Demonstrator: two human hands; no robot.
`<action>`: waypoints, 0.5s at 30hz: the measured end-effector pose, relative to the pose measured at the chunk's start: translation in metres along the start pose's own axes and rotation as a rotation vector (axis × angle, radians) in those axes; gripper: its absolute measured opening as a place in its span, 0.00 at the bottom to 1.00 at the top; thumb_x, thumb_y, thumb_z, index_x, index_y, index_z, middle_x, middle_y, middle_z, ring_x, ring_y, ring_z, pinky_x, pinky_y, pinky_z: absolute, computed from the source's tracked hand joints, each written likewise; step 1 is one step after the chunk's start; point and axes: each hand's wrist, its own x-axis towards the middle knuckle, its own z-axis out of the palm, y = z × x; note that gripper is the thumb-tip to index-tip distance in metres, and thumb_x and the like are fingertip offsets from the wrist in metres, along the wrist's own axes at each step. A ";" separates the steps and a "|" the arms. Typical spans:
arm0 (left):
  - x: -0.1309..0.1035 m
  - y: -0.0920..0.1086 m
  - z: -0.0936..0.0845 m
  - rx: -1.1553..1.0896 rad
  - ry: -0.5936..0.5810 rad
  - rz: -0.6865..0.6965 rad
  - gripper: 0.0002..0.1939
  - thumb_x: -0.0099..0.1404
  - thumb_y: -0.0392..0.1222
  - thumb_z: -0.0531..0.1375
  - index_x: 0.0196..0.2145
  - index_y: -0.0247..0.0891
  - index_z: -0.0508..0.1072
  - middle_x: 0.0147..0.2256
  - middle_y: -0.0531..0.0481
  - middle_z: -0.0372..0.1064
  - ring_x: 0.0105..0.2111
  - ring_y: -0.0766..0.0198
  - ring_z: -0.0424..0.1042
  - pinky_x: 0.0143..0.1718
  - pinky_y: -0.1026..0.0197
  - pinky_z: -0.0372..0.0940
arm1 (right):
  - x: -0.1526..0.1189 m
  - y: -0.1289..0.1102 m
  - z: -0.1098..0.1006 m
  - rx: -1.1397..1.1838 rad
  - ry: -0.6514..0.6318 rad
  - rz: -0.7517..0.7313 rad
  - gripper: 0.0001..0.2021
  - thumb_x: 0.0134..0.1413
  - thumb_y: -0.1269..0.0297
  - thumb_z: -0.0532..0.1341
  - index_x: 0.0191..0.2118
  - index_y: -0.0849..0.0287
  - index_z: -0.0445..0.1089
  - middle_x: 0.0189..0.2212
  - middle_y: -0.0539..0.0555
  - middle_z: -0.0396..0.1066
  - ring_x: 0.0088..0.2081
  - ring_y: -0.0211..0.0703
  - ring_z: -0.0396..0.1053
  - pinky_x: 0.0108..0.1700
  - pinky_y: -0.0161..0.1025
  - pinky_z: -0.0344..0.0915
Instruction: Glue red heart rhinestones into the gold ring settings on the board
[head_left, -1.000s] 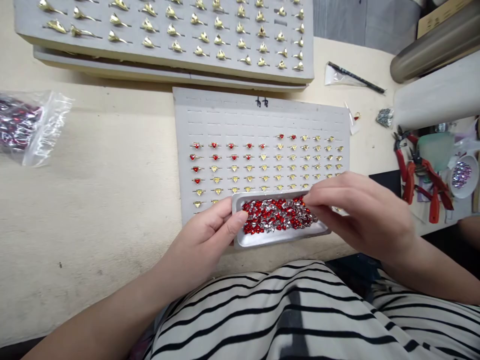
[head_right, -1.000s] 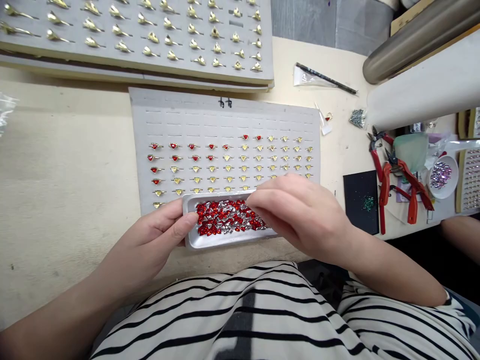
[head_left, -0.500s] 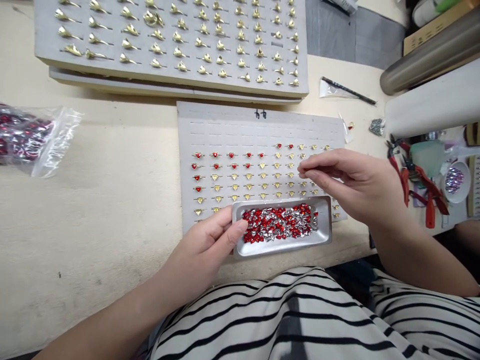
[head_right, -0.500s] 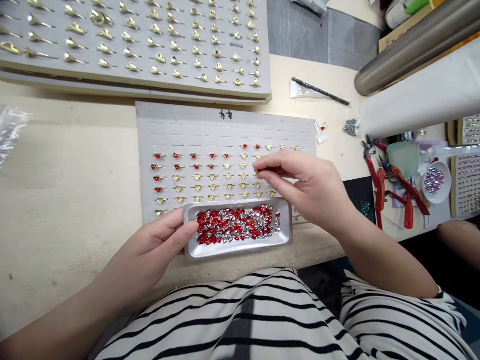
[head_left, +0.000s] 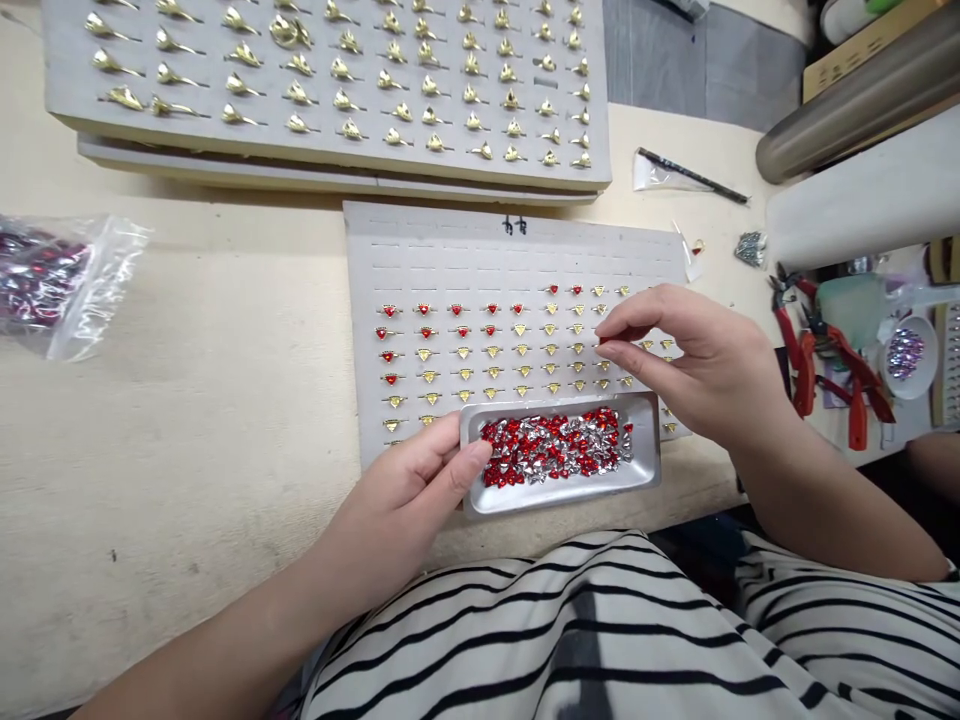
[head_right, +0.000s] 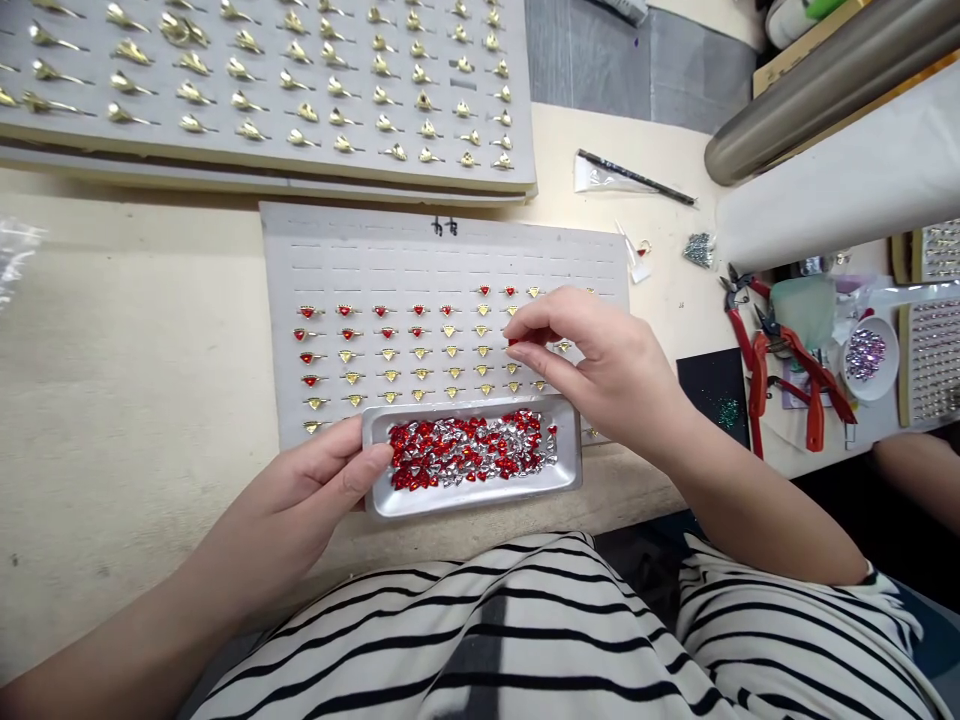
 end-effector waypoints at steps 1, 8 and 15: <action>0.000 0.000 0.000 0.001 -0.002 -0.001 0.17 0.75 0.60 0.56 0.47 0.48 0.77 0.48 0.55 0.78 0.48 0.62 0.74 0.52 0.63 0.69 | 0.001 0.000 0.000 -0.021 -0.002 -0.026 0.04 0.64 0.69 0.66 0.43 0.53 0.77 0.38 0.51 0.79 0.39 0.42 0.76 0.44 0.44 0.76; 0.001 0.004 0.000 0.004 -0.008 0.012 0.17 0.75 0.60 0.56 0.45 0.48 0.78 0.44 0.55 0.78 0.43 0.64 0.71 0.50 0.64 0.69 | 0.004 -0.002 0.002 -0.166 0.026 -0.137 0.04 0.65 0.70 0.66 0.44 0.55 0.76 0.40 0.55 0.77 0.42 0.46 0.76 0.42 0.44 0.75; 0.002 0.002 -0.001 0.021 -0.017 0.004 0.18 0.76 0.60 0.55 0.48 0.48 0.77 0.44 0.54 0.77 0.45 0.61 0.73 0.48 0.62 0.69 | 0.004 -0.002 0.004 -0.229 0.053 -0.191 0.05 0.65 0.69 0.66 0.44 0.54 0.76 0.40 0.55 0.78 0.42 0.47 0.77 0.42 0.46 0.74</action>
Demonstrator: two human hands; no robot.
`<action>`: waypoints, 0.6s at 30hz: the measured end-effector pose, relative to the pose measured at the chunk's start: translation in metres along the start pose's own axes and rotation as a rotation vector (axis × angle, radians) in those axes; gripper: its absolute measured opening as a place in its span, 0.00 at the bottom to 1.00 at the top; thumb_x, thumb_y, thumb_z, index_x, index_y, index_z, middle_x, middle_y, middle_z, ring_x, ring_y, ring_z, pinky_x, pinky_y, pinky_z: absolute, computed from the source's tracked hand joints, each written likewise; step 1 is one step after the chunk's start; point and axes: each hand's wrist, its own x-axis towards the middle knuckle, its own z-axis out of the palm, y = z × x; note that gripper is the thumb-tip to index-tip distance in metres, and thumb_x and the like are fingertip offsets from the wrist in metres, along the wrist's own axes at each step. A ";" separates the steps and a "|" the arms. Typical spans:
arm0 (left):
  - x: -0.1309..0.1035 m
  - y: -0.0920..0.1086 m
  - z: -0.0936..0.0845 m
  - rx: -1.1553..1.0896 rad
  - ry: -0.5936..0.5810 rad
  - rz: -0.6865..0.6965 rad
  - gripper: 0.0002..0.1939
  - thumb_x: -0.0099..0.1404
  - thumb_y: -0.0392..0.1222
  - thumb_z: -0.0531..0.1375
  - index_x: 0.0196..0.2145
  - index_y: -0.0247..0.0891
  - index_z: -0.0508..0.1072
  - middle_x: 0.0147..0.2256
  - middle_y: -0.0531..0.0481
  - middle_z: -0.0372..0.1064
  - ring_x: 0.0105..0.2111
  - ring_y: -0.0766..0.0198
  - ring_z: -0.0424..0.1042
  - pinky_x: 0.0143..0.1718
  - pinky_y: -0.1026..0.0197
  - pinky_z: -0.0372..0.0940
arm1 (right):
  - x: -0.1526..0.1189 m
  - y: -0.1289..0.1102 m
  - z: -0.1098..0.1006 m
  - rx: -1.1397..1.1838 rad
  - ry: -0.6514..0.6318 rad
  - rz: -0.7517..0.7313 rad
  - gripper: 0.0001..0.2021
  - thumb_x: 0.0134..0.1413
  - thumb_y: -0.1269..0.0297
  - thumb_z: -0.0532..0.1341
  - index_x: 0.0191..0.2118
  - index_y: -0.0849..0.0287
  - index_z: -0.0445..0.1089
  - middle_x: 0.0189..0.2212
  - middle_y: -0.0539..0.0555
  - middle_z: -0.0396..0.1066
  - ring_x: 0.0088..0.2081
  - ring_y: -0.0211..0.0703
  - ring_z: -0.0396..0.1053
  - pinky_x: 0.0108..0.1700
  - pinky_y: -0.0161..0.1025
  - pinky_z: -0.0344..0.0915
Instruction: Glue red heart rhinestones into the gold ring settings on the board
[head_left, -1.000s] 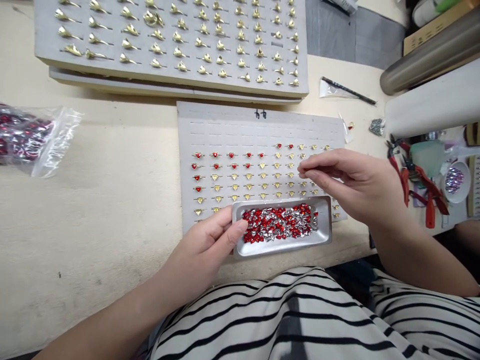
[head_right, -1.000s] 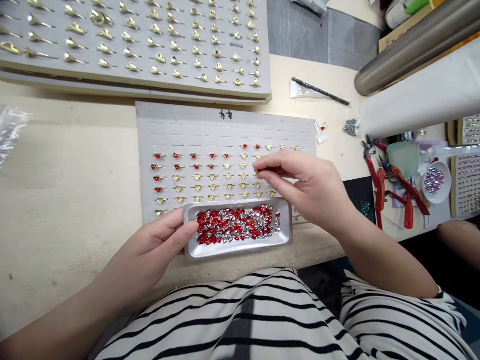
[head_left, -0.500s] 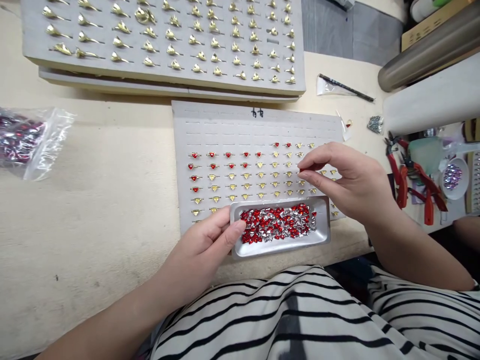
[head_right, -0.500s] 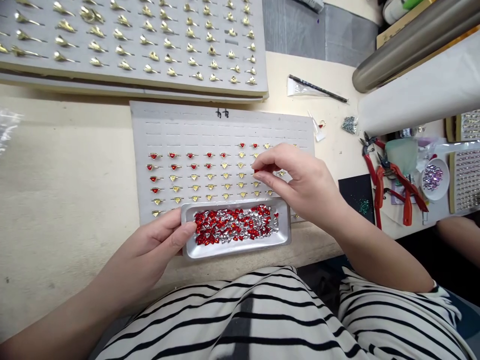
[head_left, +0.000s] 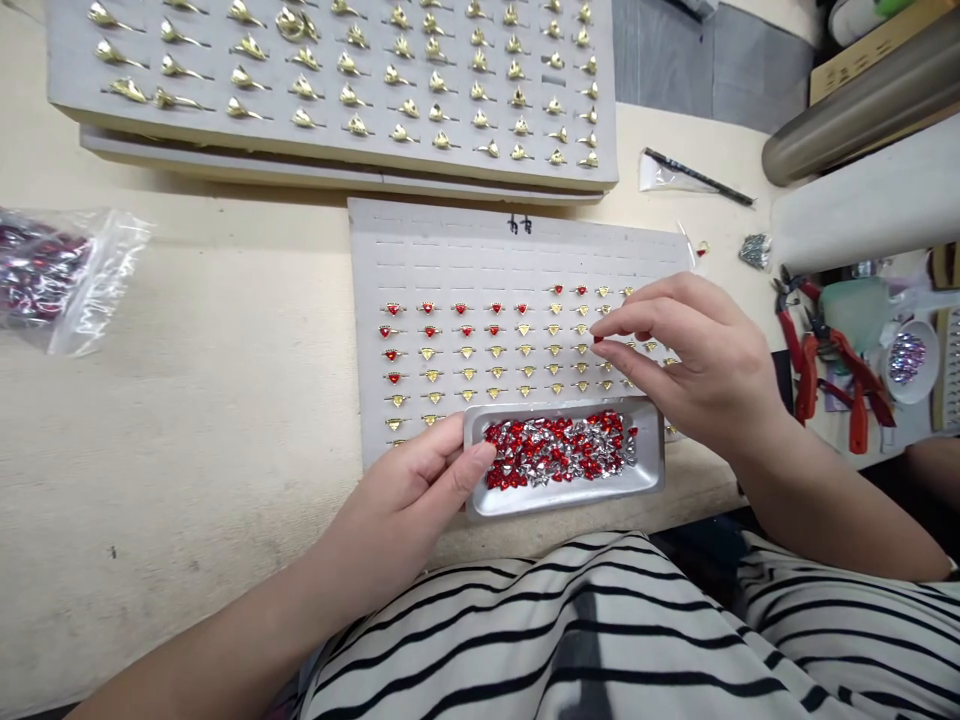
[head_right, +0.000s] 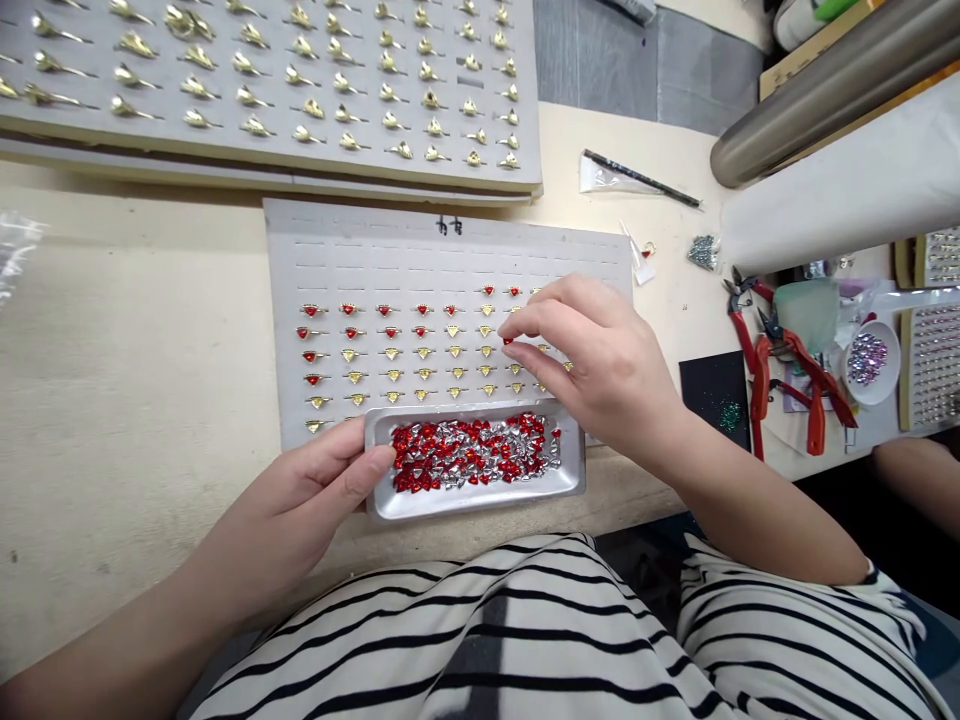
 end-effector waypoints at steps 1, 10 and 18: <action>0.000 0.000 0.000 0.005 0.001 -0.004 0.18 0.76 0.60 0.55 0.48 0.48 0.77 0.44 0.54 0.77 0.45 0.61 0.73 0.48 0.61 0.69 | 0.000 0.000 0.000 -0.005 0.000 0.004 0.05 0.65 0.69 0.66 0.44 0.53 0.76 0.40 0.55 0.78 0.42 0.47 0.77 0.42 0.46 0.74; -0.001 -0.001 0.000 0.019 0.024 0.005 0.18 0.76 0.60 0.55 0.42 0.46 0.76 0.40 0.54 0.75 0.44 0.61 0.73 0.47 0.62 0.69 | -0.002 0.003 0.003 -0.074 0.011 -0.015 0.03 0.65 0.66 0.67 0.43 0.53 0.75 0.39 0.55 0.78 0.42 0.50 0.76 0.44 0.50 0.72; 0.000 -0.002 -0.001 0.030 0.018 0.006 0.17 0.76 0.59 0.55 0.42 0.46 0.76 0.40 0.54 0.76 0.42 0.61 0.72 0.46 0.61 0.69 | -0.002 0.003 0.003 -0.117 0.029 -0.034 0.03 0.65 0.65 0.67 0.42 0.52 0.74 0.39 0.55 0.78 0.40 0.50 0.75 0.43 0.49 0.70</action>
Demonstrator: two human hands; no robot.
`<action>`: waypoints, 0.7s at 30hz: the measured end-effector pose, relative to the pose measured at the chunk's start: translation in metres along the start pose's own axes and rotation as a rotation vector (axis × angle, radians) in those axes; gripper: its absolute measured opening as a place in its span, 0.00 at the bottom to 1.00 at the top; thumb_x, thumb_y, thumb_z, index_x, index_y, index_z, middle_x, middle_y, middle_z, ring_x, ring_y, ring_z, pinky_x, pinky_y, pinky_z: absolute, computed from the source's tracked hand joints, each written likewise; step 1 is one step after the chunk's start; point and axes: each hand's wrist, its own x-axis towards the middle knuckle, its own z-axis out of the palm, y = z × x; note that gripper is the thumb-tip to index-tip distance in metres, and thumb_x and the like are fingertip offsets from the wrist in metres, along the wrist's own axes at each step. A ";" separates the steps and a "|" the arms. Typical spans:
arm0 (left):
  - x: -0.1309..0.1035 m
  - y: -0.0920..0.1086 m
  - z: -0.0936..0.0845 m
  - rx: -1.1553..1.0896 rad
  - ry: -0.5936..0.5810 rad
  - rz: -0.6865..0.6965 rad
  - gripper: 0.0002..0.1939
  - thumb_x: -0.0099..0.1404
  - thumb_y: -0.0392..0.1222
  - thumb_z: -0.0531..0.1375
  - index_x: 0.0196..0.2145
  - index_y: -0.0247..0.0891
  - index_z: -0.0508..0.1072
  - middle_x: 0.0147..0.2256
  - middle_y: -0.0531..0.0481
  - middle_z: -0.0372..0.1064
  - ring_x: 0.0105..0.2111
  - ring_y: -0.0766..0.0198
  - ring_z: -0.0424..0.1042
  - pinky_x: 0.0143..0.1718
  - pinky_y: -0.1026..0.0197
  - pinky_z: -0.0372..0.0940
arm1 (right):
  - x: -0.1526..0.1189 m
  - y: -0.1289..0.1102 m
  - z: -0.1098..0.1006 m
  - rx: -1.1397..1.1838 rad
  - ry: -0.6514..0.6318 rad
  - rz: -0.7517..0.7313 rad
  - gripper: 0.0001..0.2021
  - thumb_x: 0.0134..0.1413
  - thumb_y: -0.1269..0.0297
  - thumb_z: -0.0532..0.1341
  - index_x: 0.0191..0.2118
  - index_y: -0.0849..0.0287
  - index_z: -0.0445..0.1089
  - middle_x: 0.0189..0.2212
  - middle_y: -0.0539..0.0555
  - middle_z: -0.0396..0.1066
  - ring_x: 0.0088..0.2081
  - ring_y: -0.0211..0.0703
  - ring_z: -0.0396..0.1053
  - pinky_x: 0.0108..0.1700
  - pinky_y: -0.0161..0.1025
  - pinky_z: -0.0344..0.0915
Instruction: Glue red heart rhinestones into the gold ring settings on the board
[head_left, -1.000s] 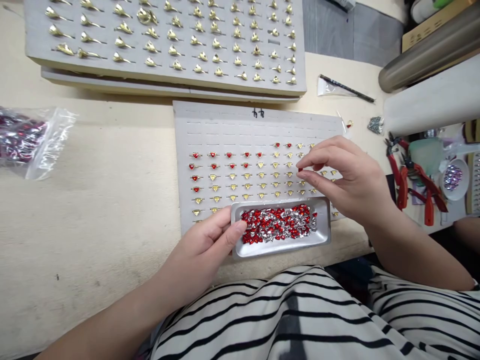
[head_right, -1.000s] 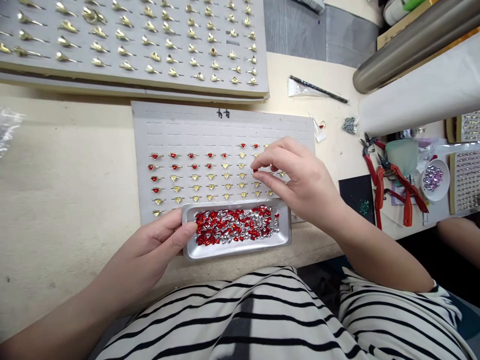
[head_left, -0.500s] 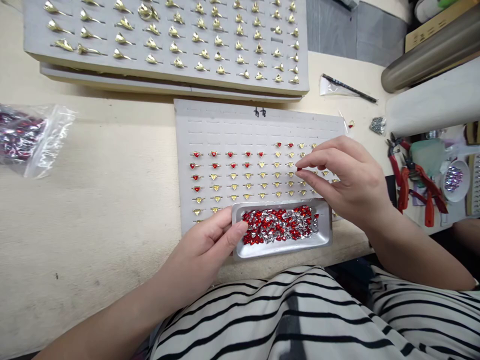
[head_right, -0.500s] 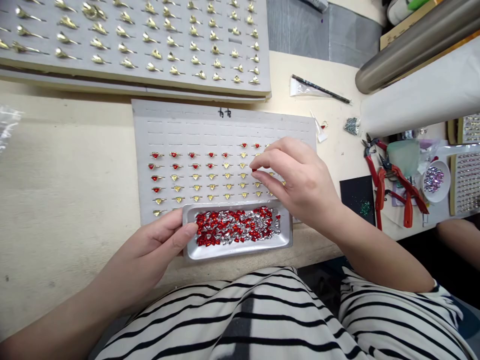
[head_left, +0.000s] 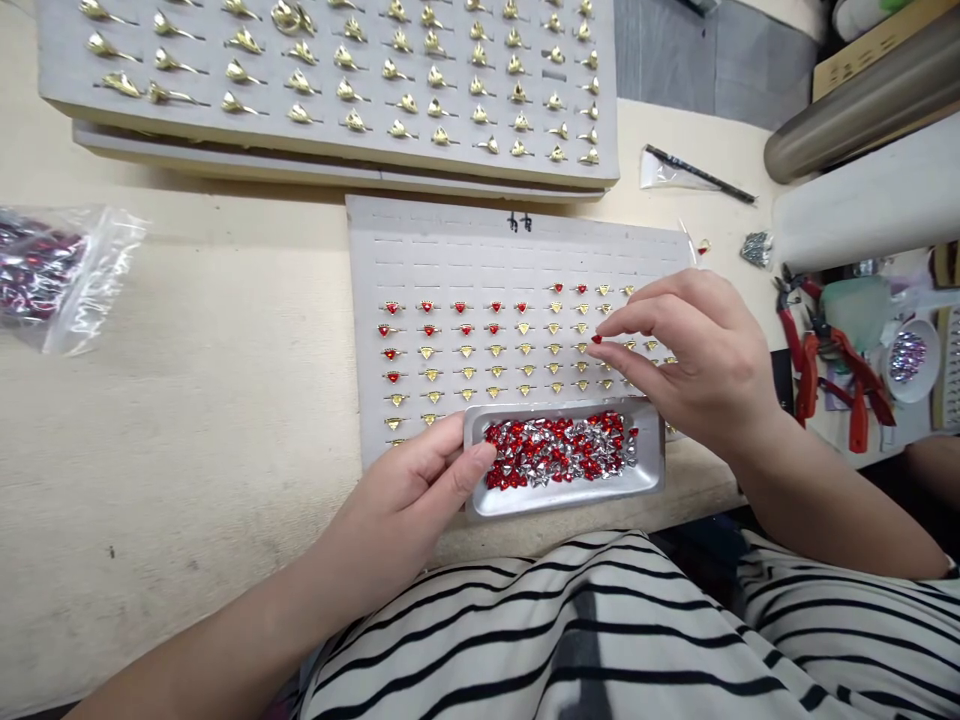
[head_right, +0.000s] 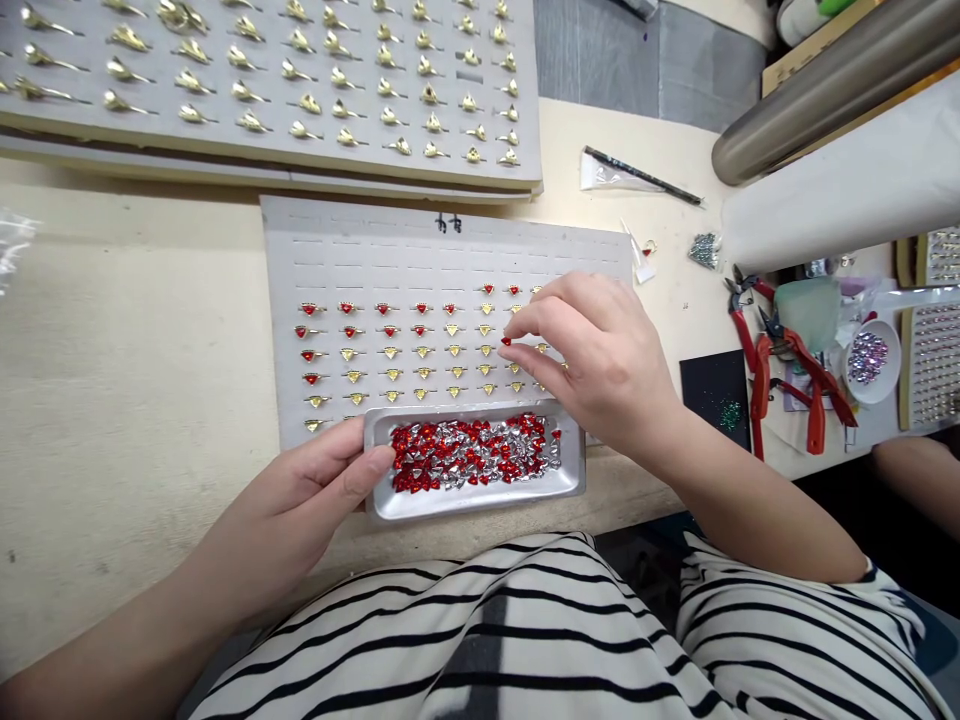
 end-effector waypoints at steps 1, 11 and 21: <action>0.000 0.000 0.000 -0.005 0.002 -0.001 0.17 0.76 0.59 0.55 0.42 0.46 0.76 0.40 0.54 0.76 0.42 0.61 0.72 0.46 0.61 0.69 | 0.000 0.000 0.000 0.000 -0.003 0.005 0.03 0.65 0.65 0.67 0.42 0.52 0.74 0.39 0.55 0.78 0.40 0.50 0.75 0.43 0.49 0.70; -0.002 0.001 0.000 0.010 0.022 0.007 0.19 0.75 0.60 0.56 0.35 0.44 0.73 0.35 0.53 0.72 0.39 0.60 0.71 0.45 0.59 0.70 | -0.001 0.001 0.002 0.011 -0.020 0.028 0.05 0.66 0.67 0.65 0.45 0.51 0.74 0.41 0.55 0.78 0.42 0.50 0.75 0.43 0.50 0.70; 0.001 0.003 0.000 0.001 -0.007 0.000 0.18 0.75 0.60 0.55 0.42 0.46 0.75 0.42 0.52 0.76 0.46 0.58 0.72 0.50 0.58 0.68 | 0.019 0.020 0.022 0.053 -0.091 0.052 0.01 0.67 0.63 0.64 0.42 0.52 0.74 0.41 0.55 0.77 0.44 0.49 0.74 0.48 0.48 0.68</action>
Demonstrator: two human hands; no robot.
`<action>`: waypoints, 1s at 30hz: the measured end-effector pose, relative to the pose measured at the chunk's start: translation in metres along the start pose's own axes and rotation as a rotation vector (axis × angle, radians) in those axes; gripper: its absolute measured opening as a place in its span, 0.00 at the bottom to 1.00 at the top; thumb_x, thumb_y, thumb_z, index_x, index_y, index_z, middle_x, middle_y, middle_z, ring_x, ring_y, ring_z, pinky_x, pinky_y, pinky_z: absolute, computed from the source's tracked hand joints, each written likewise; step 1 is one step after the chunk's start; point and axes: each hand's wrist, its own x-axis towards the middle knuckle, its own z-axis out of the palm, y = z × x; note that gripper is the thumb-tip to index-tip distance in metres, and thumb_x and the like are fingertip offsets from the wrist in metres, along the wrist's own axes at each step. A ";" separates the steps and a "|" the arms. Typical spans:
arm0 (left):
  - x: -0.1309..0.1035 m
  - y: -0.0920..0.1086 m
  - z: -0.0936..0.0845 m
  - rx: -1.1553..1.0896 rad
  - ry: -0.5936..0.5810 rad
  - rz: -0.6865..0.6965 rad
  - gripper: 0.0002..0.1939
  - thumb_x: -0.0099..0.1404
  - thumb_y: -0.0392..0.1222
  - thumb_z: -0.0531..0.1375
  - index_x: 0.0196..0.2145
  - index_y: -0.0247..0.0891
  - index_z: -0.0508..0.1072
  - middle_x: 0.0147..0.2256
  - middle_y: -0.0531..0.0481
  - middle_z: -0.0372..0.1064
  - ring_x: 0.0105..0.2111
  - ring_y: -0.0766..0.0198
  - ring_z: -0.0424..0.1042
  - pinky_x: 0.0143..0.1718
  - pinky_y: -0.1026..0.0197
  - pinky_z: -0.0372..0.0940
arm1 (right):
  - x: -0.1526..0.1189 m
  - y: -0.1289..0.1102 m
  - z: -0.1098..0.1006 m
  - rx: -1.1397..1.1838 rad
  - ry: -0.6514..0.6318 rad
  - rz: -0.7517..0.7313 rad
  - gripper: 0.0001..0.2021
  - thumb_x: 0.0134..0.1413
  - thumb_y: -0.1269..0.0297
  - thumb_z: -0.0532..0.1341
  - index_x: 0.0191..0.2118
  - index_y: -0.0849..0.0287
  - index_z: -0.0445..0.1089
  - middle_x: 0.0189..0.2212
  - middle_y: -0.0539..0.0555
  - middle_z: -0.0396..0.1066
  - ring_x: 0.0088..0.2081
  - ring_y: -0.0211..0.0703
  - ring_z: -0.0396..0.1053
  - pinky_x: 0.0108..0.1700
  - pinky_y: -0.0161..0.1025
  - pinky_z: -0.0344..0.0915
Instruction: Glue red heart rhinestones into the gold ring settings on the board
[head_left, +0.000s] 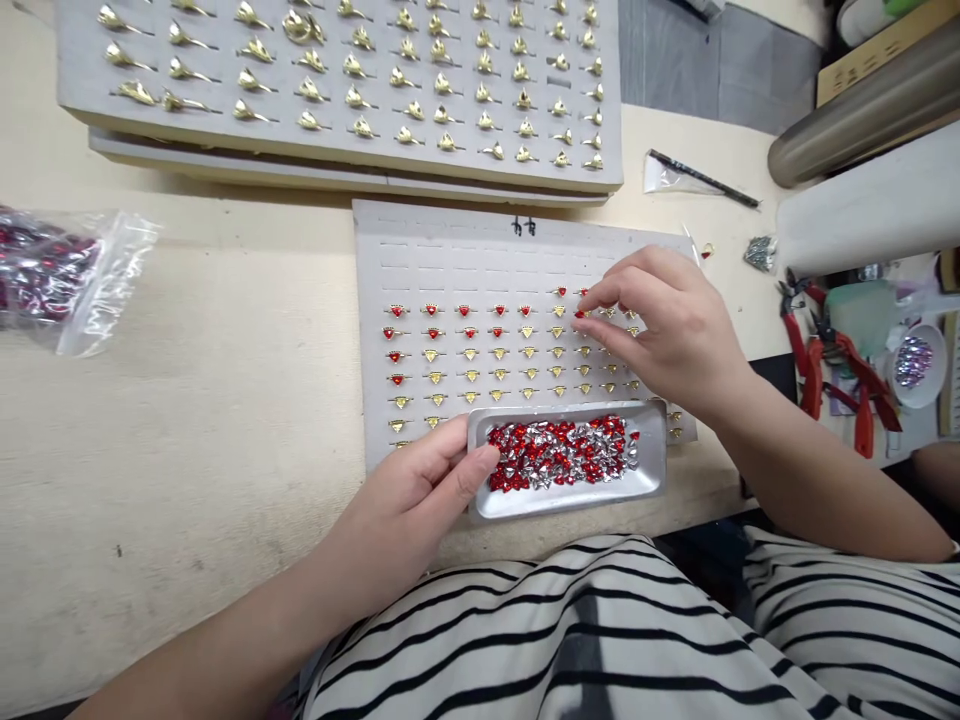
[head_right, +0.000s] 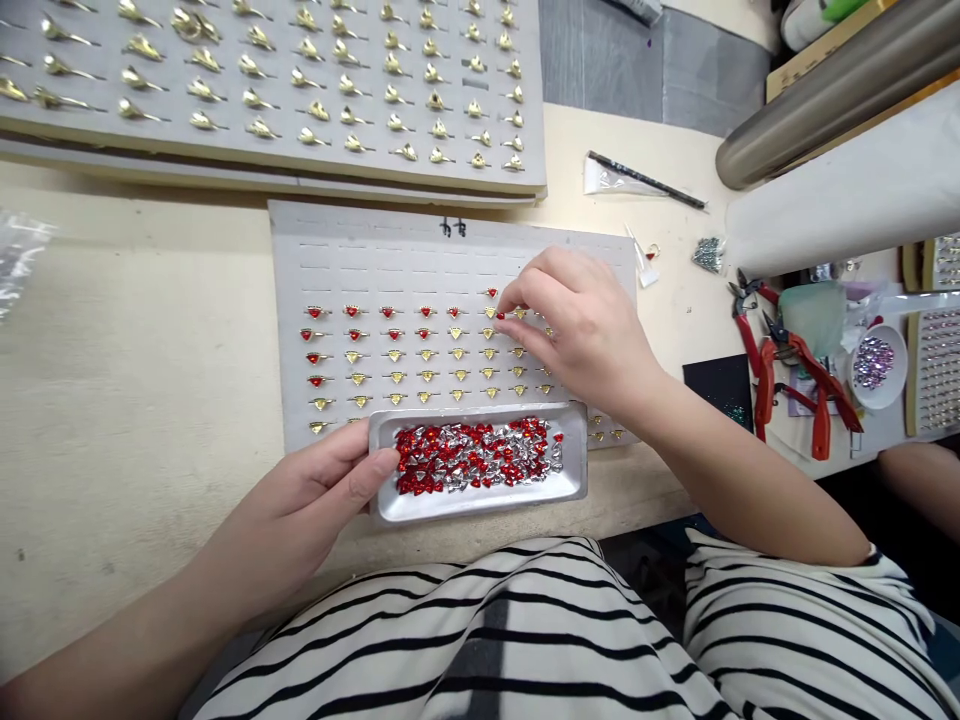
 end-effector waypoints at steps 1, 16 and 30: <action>0.001 0.000 0.000 0.000 -0.004 -0.005 0.18 0.76 0.60 0.55 0.44 0.46 0.76 0.43 0.52 0.76 0.46 0.58 0.72 0.50 0.58 0.68 | 0.002 0.001 0.002 -0.001 -0.011 -0.003 0.02 0.67 0.64 0.64 0.42 0.53 0.74 0.41 0.55 0.77 0.45 0.49 0.74 0.48 0.48 0.68; -0.001 -0.006 -0.002 -0.024 -0.010 -0.014 0.19 0.76 0.60 0.55 0.36 0.43 0.72 0.36 0.56 0.70 0.39 0.65 0.68 0.43 0.63 0.64 | 0.004 0.007 0.012 0.088 0.000 -0.036 0.09 0.69 0.65 0.62 0.48 0.53 0.80 0.41 0.56 0.77 0.42 0.48 0.74 0.46 0.48 0.71; -0.002 -0.009 -0.002 -0.014 -0.003 -0.010 0.23 0.75 0.61 0.54 0.30 0.42 0.64 0.30 0.57 0.61 0.33 0.66 0.61 0.39 0.64 0.61 | 0.006 0.003 0.008 0.173 0.011 -0.001 0.10 0.68 0.69 0.63 0.49 0.55 0.81 0.39 0.56 0.75 0.43 0.46 0.74 0.46 0.47 0.72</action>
